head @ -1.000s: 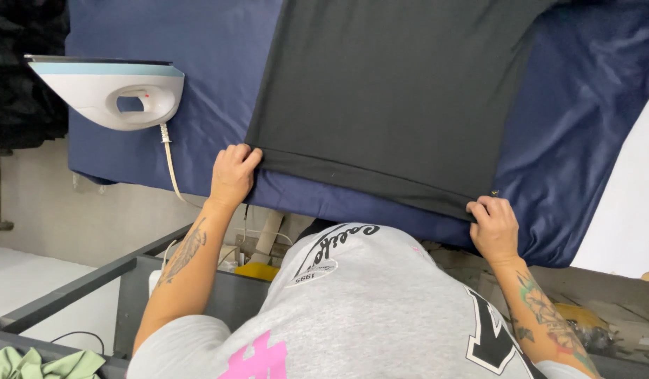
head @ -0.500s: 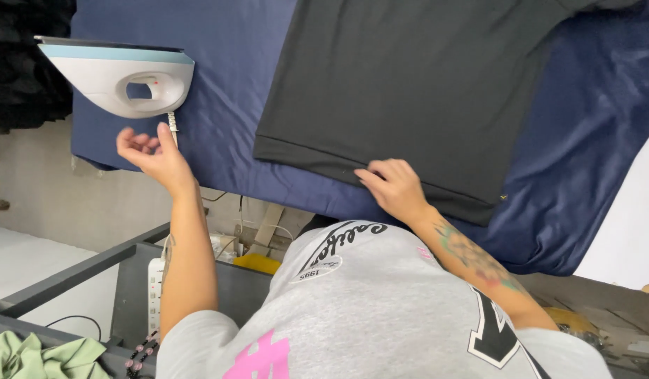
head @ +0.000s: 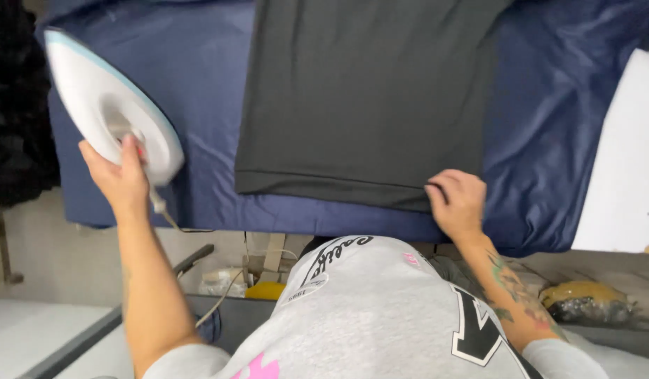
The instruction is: The person is ironing a black t-shirt on a large blue ironing surface, smoothing out wrinkles and repositioning the garment.
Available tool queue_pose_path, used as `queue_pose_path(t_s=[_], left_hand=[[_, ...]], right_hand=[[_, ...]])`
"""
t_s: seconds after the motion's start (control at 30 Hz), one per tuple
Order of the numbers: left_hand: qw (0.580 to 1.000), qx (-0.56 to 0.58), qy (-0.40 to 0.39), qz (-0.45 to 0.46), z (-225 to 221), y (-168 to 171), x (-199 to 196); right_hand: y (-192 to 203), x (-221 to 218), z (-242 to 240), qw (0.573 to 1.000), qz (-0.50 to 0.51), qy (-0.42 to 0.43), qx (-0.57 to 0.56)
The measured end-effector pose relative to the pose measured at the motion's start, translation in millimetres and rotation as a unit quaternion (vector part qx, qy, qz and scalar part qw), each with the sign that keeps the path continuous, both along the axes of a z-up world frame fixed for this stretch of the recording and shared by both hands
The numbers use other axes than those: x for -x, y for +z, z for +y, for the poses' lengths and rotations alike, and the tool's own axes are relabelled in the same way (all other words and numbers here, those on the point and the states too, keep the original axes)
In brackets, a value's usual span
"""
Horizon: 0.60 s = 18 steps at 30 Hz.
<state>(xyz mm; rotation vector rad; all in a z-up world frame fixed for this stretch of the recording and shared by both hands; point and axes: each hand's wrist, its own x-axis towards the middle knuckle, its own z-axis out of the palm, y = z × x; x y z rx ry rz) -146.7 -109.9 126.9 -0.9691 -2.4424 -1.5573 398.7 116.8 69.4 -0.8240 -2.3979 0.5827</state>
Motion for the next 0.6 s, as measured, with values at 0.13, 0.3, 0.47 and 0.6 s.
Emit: queue_pose_path(t_s=[0.13, 0.3, 0.47, 0.6], left_hand=[[0.935, 0.336, -0.115, -0.003, 51, 15, -58], [0.755, 0.548, -0.360, 0.013, 186, 49, -226], [0.774, 0.447, -0.435, 0.106, 273, -7, -310], [0.809, 0.391, -0.408, 0.161, 376, -59, -343]], right_hand=[[-44, -77, -9, 0.957, -0.064, -0.278, -0.052], [-80, -93, -17, 0.923, -0.102, -0.370, 0.001], [-91, -100, -24, 0.927, -0.130, -0.347, -0.056], [-73, -95, -26, 0.930, -0.108, -0.348, -0.043]])
